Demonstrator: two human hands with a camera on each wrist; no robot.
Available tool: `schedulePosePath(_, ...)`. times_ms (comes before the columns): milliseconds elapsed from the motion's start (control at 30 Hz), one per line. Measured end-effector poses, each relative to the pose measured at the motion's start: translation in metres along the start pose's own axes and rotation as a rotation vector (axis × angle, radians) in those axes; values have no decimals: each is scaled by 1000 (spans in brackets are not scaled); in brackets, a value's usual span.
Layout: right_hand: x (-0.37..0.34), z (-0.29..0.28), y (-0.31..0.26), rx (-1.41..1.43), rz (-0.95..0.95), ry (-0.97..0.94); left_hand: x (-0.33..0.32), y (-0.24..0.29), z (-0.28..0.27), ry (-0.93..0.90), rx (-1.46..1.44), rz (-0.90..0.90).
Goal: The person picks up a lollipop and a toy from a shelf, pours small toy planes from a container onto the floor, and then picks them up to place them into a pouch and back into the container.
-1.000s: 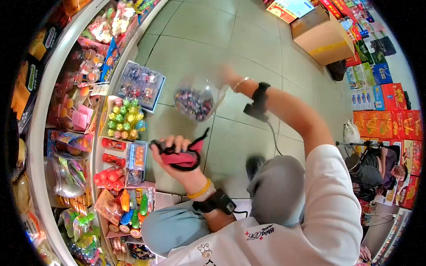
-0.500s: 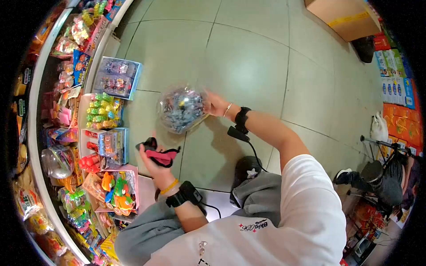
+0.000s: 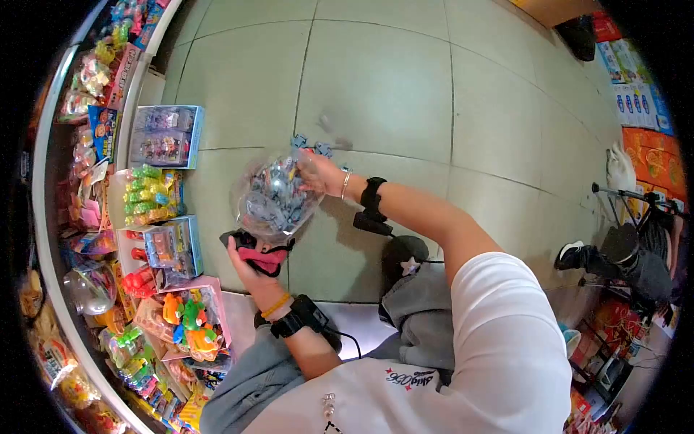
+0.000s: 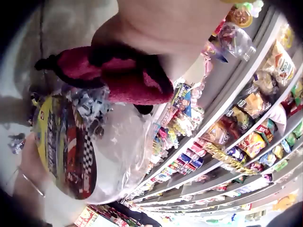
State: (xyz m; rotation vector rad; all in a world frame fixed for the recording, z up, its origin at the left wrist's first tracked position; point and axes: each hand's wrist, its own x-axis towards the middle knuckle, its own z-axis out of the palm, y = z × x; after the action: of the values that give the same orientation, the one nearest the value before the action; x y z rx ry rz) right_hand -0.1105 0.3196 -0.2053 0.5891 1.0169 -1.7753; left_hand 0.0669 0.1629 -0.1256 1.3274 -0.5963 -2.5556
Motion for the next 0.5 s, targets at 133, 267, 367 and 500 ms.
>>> schedulePosePath(133, -4, 0, 8, -190, -311, -120, -11, 11, 11, 18, -45, 25)
schedulePosePath(267, -34, 26, -2, -341, -419, 45, -2, 11, 9, -13, 116, 172)
schedulePosePath(367, -39, 29, -6, -550, -499, 52, 4, 10, -12, -47, 59, 66)
schedulePosePath(500, -56, 49, -14, -571, -561, 81, -15, 21, 4, -34, 25, 71)
